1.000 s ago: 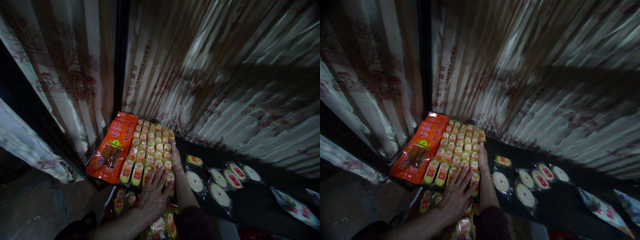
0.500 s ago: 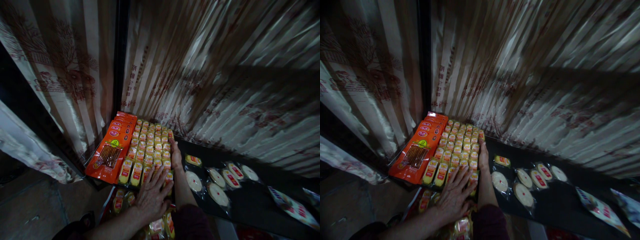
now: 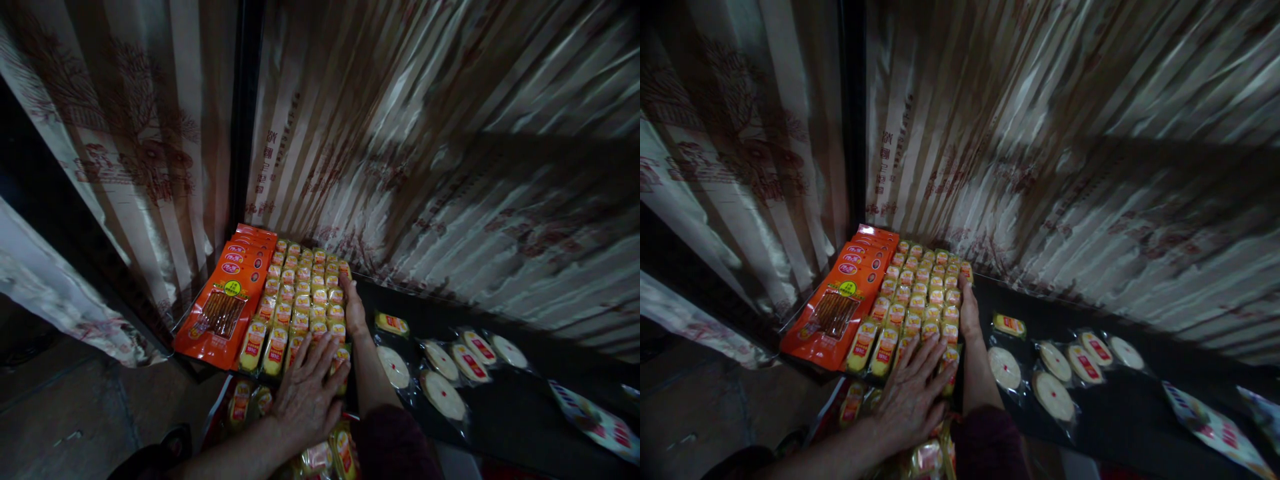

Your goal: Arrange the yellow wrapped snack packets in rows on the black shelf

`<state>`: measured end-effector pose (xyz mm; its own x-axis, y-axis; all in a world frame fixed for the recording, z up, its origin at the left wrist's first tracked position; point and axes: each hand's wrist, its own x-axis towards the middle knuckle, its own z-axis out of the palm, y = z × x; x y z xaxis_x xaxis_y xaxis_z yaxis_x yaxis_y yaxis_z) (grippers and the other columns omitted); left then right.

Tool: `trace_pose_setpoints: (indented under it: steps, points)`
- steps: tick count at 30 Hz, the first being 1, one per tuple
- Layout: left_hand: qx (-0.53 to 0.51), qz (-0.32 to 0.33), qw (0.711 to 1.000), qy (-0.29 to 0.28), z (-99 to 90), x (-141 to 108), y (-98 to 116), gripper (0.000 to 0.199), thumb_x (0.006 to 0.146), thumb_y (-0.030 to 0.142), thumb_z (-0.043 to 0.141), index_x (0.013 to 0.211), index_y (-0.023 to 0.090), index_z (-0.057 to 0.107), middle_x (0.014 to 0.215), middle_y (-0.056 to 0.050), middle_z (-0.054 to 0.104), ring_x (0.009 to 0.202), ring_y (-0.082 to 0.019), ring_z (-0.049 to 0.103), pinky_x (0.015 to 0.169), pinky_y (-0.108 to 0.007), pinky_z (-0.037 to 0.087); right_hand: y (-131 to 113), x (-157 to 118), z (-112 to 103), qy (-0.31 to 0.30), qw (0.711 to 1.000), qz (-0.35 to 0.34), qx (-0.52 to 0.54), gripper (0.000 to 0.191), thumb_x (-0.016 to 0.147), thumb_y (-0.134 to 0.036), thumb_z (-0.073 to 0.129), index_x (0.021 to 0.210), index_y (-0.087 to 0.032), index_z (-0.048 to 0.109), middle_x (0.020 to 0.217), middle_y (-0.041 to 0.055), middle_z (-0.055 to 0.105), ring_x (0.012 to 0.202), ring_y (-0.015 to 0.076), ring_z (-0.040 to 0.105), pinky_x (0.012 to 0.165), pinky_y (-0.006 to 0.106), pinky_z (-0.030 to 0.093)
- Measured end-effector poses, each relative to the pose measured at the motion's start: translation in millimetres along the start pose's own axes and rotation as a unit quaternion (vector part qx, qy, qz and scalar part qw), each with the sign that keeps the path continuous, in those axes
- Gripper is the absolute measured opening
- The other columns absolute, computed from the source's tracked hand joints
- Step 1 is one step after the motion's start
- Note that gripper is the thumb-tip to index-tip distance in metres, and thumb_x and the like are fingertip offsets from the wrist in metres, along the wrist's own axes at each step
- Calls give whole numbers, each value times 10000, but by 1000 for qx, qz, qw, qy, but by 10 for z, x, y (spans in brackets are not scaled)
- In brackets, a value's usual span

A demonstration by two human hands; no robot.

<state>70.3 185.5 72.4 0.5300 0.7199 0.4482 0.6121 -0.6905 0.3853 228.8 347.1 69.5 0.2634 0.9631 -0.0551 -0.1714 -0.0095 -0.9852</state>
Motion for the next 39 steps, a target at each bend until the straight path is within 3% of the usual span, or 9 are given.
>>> trace_pose_setpoints:
  steps: [9, 14, 18, 22, 26, 29, 32, 35, 39]
  points:
    - [5, -15, 1000, -15, 30, 4, -61, 602, 843, 360, 522, 1403, 212, 361, 1575, -95, 138, 1451, -288, 38, 1165, -518, 134, 68, 197, 6, -5, 1000, -5, -19, 647, 790, -664, 505, 1248, -216, 598, 1332, 30, 568, 1280, 241, 485, 1103, 376, 351]
    - [0, -9, 1000, -5, 7, 2, -55, 625, 852, 373, 510, 1426, 209, 323, 1573, -107, 135, 1452, -278, 56, 1167, -517, 131, 32, 131, -13, -15, 999, -46, -17, 686, 816, -675, 449, 1294, -194, 552, 1400, 65, 499, 1318, 230, 440, 1130, 387, 297]
    - [-2, 1, 1000, 6, -59, -10, -45, 587, 866, 363, 489, 1412, 202, 350, 1566, -110, 170, 1450, -270, 80, 1170, -512, 136, -30, -38, -128, 28, 995, -85, -37, 694, 843, -663, 397, 1321, -175, 518, 1430, 87, 465, 1343, 215, 402, 1138, 385, 272]
    - [7, -15, 999, 36, -136, -47, -74, 514, 886, 326, 450, 1377, 177, 407, 1560, -119, 185, 1450, -272, 75, 1168, -503, 154, -120, -369, -279, 80, 981, -143, -106, 694, 862, -632, 369, 1333, -137, 498, 1441, 107, 446, 1343, 223, 395, 1129, 399, 279]
    - [17, -75, 992, 104, -206, -137, -157, 498, 907, 272, 397, 1398, 187, 383, 1563, -113, 179, 1452, -273, 56, 1153, -536, 177, -265, -896, -242, 97, 940, -244, -217, 601, 911, -551, 342, 1316, -144, 517, 1408, 106, 484, 1318, 223, 423, 1116, 421, 301]
    - [-5, -180, 970, 163, -255, -255, -207, 482, 931, 252, 332, 1410, 206, 365, 1577, -74, 138, 1455, -259, -7, 1162, -536, 161, -314, -1388, -37, 59, 915, -296, -268, 539, 956, -474, 287, 1331, -152, 502, 1417, 113, 471, 1333, 234, 404, 1116, 451, 301]
    - [-44, -287, 933, 214, -261, -398, -230, 488, 957, 291, 257, 1420, 158, 332, 1575, -97, 136, 1458, -223, 3, 1175, -489, 167, -217, -1865, 248, 7, 904, -306, -298, 512, 974, -427, 247, 1367, -180, 461, 1442, 100, 443, 1350, 234, 386, 1130, 467, 279]
    - [-72, -324, 913, 239, -206, -522, -260, 499, 964, 334, 230, 1410, 132, 332, 1560, -130, 182, 1455, -208, 70, 1173, -475, 178, -20, -2204, 514, -45, 898, -295, -323, 519, 975, -423, 236, 1365, -167, 463, 1447, 113, 434, 1366, 228, 362, 1130, 477, 287]
    - [-78, -307, 925, 208, -126, -590, -326, 539, 956, 375, 221, 1418, 115, 318, 1533, -153, 254, 1450, -225, 101, 1170, -493, 176, 180, -2375, 742, -82, 903, -255, -336, 536, 976, -427, 218, 1363, -148, 464, 1444, 117, 438, 1379, 211, 340, 1135, 486, 288]
